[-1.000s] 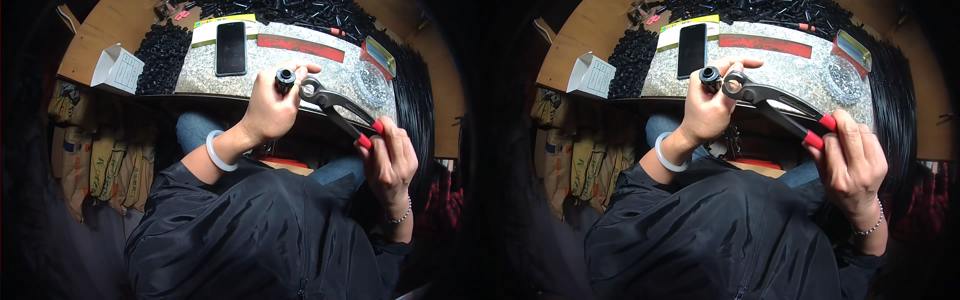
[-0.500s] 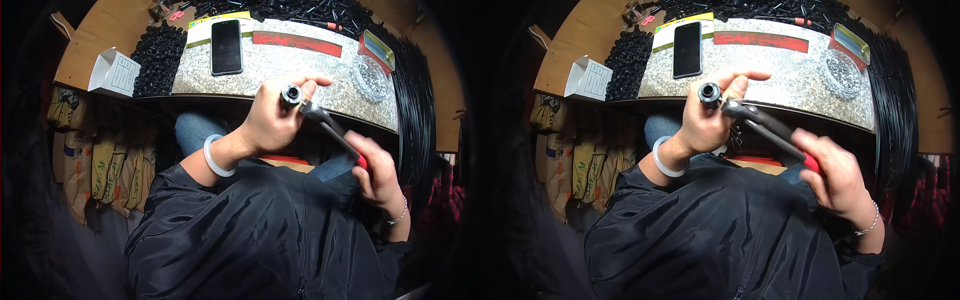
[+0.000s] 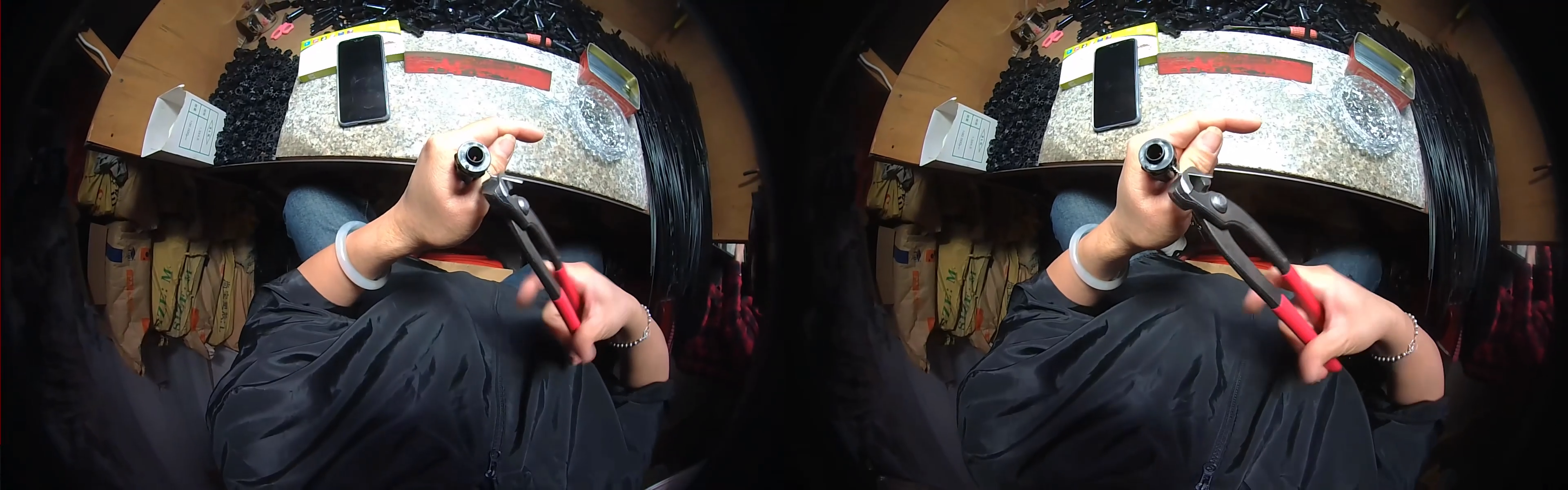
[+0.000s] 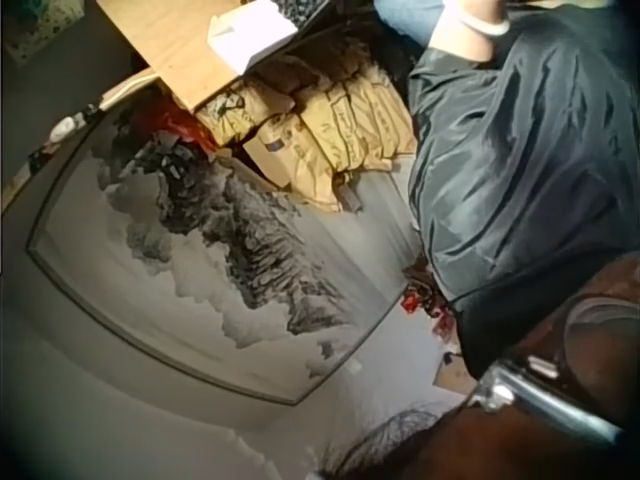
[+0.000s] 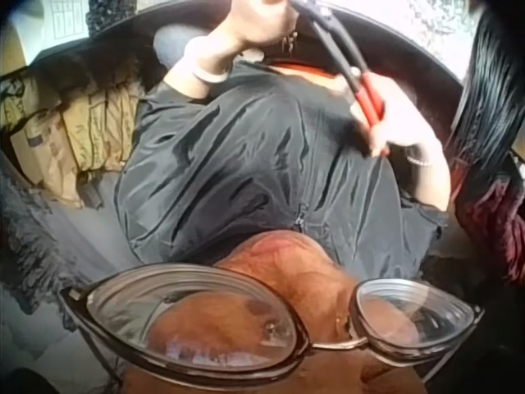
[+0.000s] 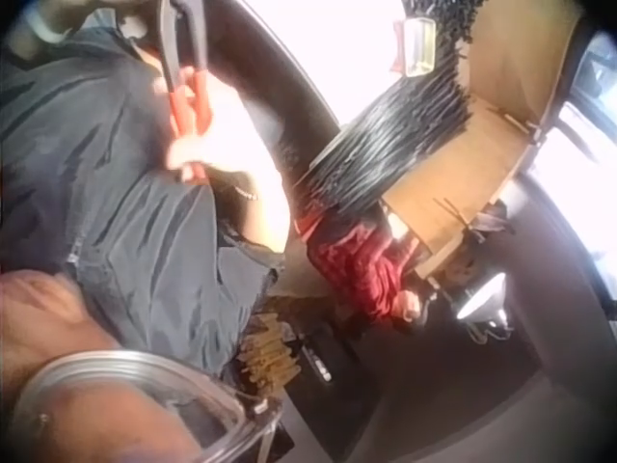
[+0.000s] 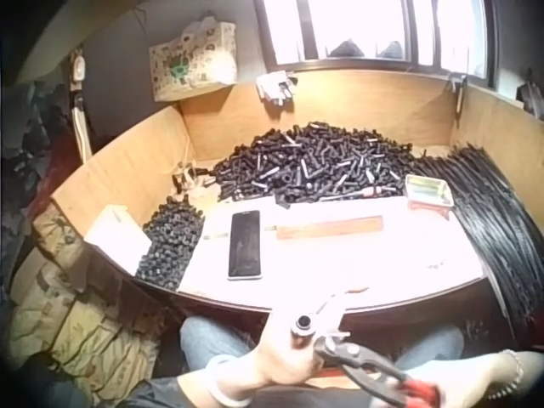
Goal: Assembling thin black rods into a plastic hub and using pliers to secure the components.
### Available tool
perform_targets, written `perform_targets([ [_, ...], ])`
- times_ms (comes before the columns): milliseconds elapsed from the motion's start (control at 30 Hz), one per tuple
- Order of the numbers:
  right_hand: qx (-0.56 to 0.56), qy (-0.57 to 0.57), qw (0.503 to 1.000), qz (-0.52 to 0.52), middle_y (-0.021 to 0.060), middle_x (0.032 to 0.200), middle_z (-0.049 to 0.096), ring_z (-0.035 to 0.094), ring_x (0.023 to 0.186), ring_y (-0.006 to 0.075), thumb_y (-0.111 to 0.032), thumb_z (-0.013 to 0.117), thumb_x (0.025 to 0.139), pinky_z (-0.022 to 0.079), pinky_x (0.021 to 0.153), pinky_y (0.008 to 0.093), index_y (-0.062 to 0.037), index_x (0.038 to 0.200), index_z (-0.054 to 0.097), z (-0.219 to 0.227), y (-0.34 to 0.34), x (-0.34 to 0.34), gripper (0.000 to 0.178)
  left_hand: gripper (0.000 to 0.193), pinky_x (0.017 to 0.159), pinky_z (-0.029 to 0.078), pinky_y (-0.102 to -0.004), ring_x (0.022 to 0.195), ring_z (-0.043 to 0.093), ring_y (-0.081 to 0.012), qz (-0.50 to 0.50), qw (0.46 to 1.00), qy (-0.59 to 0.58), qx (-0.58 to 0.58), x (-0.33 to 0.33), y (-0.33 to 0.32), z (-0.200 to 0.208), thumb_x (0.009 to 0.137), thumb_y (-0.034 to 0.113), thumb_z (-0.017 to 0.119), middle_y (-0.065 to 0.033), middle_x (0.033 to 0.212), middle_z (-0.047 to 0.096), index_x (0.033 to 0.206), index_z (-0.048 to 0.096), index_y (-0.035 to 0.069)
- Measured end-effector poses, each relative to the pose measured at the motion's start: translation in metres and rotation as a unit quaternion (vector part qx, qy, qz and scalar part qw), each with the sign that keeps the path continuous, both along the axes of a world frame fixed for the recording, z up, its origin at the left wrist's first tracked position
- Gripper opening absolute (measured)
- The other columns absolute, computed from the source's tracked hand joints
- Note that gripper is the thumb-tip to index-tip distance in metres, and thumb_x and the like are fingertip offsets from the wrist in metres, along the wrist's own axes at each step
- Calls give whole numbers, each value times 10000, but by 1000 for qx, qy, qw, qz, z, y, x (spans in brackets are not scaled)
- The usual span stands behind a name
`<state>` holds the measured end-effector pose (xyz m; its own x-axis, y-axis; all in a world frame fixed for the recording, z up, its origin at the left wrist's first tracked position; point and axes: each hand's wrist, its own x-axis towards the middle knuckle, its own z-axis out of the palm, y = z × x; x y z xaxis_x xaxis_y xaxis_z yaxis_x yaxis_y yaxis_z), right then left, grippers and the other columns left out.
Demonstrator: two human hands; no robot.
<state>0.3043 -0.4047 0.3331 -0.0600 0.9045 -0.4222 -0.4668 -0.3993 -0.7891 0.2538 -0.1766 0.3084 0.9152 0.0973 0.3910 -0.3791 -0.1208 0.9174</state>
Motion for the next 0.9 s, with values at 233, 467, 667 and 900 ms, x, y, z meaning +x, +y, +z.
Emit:
perform_targets([
  [233, 107, -626, 768, -81, 164, 895, 516, 545, 754, 284, 11, 621, 731, 454, 708, 322, 23, 1382, 266, 0, 8, -9, 742, 288, 436, 229, -176, 486, 319, 25, 13, 999, 22, -36, -1, 0, -4, 965, 156, 425, 110, 532, 387, 1077, 619, -25],
  [467, 86, -631, 767, -80, 174, 922, 526, 554, 789, 303, 29, 570, 790, 455, 745, 324, 33, 1370, 300, 6, 7, -2, 640, 182, 477, 312, -224, 541, 384, -38, 39, 998, 42, -42, -1, -4, 0, 921, 78, 485, -7, 588, 464, 994, 631, -2],
  [667, 61, -588, 803, -72, 184, 988, 545, 562, 858, 330, -26, 554, 825, 446, 807, 342, 13, 1361, 337, 12, 6, 2, 579, 186, 486, 322, -221, 559, 388, -34, 38, 998, 51, -28, -2, -3, 0, 918, 86, 489, 4, 595, 458, 1002, 627, -3],
  [900, -25, -366, 926, -89, 48, 632, 525, 484, 531, 117, -216, 487, 946, 421, 537, 246, 20, 965, 563, -3, -2, 5, 248, 192, 480, 315, -219, 549, 373, -33, 27, 998, 42, -34, 1, -8, -1, 918, 78, 478, 16, 580, 439, 1012, 623, -6],
])
